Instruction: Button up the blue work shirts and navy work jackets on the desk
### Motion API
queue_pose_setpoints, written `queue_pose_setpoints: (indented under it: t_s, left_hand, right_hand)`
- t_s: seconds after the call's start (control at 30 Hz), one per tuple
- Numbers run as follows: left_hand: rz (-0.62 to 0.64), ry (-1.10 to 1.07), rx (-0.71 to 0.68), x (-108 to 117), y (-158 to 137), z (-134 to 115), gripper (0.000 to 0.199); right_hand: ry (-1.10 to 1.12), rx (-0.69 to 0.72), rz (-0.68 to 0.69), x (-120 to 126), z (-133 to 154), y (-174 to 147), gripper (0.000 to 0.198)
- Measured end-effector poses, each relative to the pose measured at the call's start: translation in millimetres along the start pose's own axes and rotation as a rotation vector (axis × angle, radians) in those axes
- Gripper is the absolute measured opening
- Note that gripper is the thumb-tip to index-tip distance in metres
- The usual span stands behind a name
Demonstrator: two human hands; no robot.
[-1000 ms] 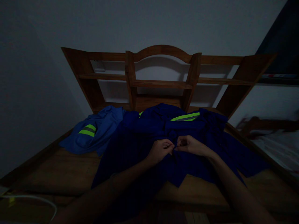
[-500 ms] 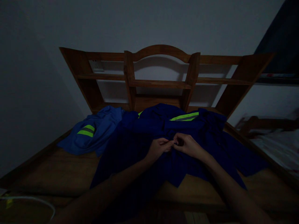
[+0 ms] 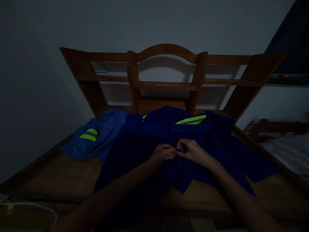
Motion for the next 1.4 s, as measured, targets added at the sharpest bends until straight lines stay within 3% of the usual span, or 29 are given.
queue_pose_setpoints:
  t_s: [0.17,0.37,0.53,0.7,1.13,1.4]
  left_hand:
    - [0.027,-0.051,0.057,3,1,0,0.027]
    - [0.030,-0.089,0.077,0,-1,-2,0.040]
    - [0.004,-0.064,-0.054,-3,-2,-7,0.032]
    - [0.056,-0.030,-0.193,-4,-1,-17,0.032]
    - [0.144,0.397,-0.258,-9,-2,-9,0.035]
    - [0.063,0.378,-0.278,-4,2,-8,0.029]
  right_hand:
    - [0.006,0.012,0.024,0,0,0,0.009]
    - [0.077,0.014,0.095,3,-6,-5,0.014]
    - [0.212,0.016,0.138,8,-16,-9,0.016]
    - [0.410,-0.016,0.024,6,-20,-4,0.016]
    - [0.637,-0.110,-0.099,3,-20,9,0.036]
    - [0.605,-0.110,0.032,11,-15,-1,0.039]
Point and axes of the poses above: each hand's wrist, its own y-axis towards the middle knuckle, its own x-axis out of the back of the hand, z = x × y, the point moved 1 cm from there along y, towards the middle knuckle, and after that the axes turned 14 degrees about z, right-handed, at the moved point
